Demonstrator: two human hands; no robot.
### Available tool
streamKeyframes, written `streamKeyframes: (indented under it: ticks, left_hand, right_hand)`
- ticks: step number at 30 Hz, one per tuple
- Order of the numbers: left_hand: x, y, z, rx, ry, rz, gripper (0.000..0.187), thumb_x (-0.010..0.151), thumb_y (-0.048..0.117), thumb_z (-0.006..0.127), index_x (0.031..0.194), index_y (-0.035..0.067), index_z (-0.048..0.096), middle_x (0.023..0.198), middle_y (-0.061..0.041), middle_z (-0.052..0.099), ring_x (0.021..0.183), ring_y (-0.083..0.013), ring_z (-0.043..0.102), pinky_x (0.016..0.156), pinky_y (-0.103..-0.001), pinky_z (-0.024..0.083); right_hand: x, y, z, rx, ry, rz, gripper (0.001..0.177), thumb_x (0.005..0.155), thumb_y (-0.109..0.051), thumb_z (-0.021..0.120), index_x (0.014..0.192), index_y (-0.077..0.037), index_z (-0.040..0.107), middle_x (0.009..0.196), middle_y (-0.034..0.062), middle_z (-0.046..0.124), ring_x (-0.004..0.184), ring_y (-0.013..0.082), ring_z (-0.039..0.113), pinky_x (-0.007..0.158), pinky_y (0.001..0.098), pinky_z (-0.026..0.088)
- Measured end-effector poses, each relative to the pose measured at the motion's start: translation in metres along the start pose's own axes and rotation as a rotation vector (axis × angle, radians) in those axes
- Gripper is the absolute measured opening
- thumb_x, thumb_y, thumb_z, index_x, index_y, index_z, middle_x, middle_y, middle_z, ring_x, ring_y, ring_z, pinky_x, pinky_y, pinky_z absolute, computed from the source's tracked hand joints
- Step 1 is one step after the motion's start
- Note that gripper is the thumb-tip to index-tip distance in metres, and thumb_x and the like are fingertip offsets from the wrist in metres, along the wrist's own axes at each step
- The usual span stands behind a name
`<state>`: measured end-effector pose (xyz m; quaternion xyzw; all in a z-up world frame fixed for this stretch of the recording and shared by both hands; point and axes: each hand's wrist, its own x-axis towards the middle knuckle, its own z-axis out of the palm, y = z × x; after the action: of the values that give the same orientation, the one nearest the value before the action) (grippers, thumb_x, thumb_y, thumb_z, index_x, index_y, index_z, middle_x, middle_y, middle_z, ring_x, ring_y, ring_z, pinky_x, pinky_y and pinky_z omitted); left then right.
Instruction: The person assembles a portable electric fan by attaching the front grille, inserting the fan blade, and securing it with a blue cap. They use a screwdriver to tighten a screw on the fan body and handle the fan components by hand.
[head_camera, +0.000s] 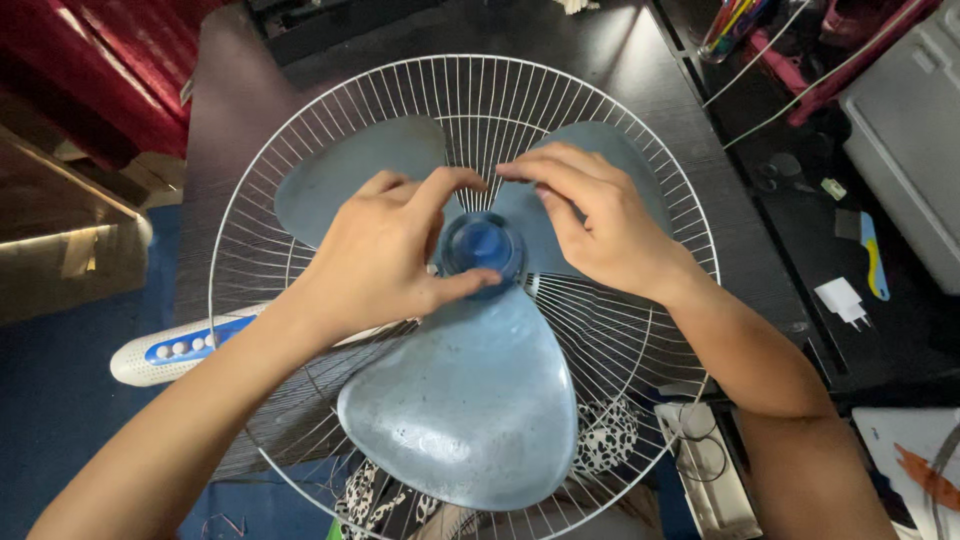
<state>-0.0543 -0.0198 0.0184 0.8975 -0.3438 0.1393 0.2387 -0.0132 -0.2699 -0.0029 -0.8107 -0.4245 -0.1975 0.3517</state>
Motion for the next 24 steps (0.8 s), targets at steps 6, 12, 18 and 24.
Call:
streamKeyframes:
  ticks: [6, 12, 18, 24]
  left_hand:
    - [-0.001, 0.007, 0.005, -0.082, 0.047, -0.006, 0.09, 0.075, 0.038, 0.088, 0.148, 0.008, 0.044, 0.075, -0.008, 0.067, 0.081, -0.0303, 0.068, 0.089, -0.043, 0.049]
    - [0.003, 0.011, 0.007, -0.118, 0.009, 0.027, 0.106, 0.075, 0.035, 0.086, 0.157, 0.006, 0.025, 0.096, -0.012, 0.074, 0.094, -0.0348, 0.069, 0.105, -0.045, 0.043]
    - [0.002, 0.006, 0.016, -0.129, 0.022, 0.052, 0.107, 0.074, 0.024, 0.086, 0.159, 0.007, 0.022, 0.126, -0.019, 0.071, 0.114, -0.0413, 0.065, 0.102, -0.047, 0.045]
    - [0.008, -0.001, 0.03, -0.287, -0.095, -0.054, 0.071, 0.08, 0.017, 0.08, 0.143, 0.008, 0.049, 0.124, -0.017, 0.071, 0.113, -0.0368, 0.067, 0.095, -0.045, 0.053]
  right_hand:
    - [-0.002, 0.001, -0.002, 0.029, 0.01, -0.012, 0.029, 0.098, 0.009, 0.056, 0.123, -0.001, 0.069, 0.119, 0.014, 0.07, 0.113, 0.029, 0.07, 0.098, 0.0365, 0.056]
    - [-0.002, -0.001, -0.004, -0.006, -0.012, -0.015, 0.027, 0.099, 0.006, 0.058, 0.122, -0.001, 0.069, 0.119, 0.0128, 0.071, 0.111, 0.0283, 0.071, 0.096, 0.0379, 0.055]
    - [0.002, -0.009, -0.008, -0.038, -0.003, -0.019, 0.024, 0.1, 0.005, 0.059, 0.121, -0.001, 0.071, 0.117, 0.0119, 0.072, 0.11, 0.0289, 0.07, 0.094, 0.039, 0.054]
    - [-0.064, 0.042, -0.075, 0.024, 0.377, 0.119, 0.012, 0.113, -0.003, 0.059, 0.12, 0.0, 0.069, 0.115, 0.0082, 0.071, 0.102, 0.0153, 0.069, 0.09, 0.0244, 0.054]
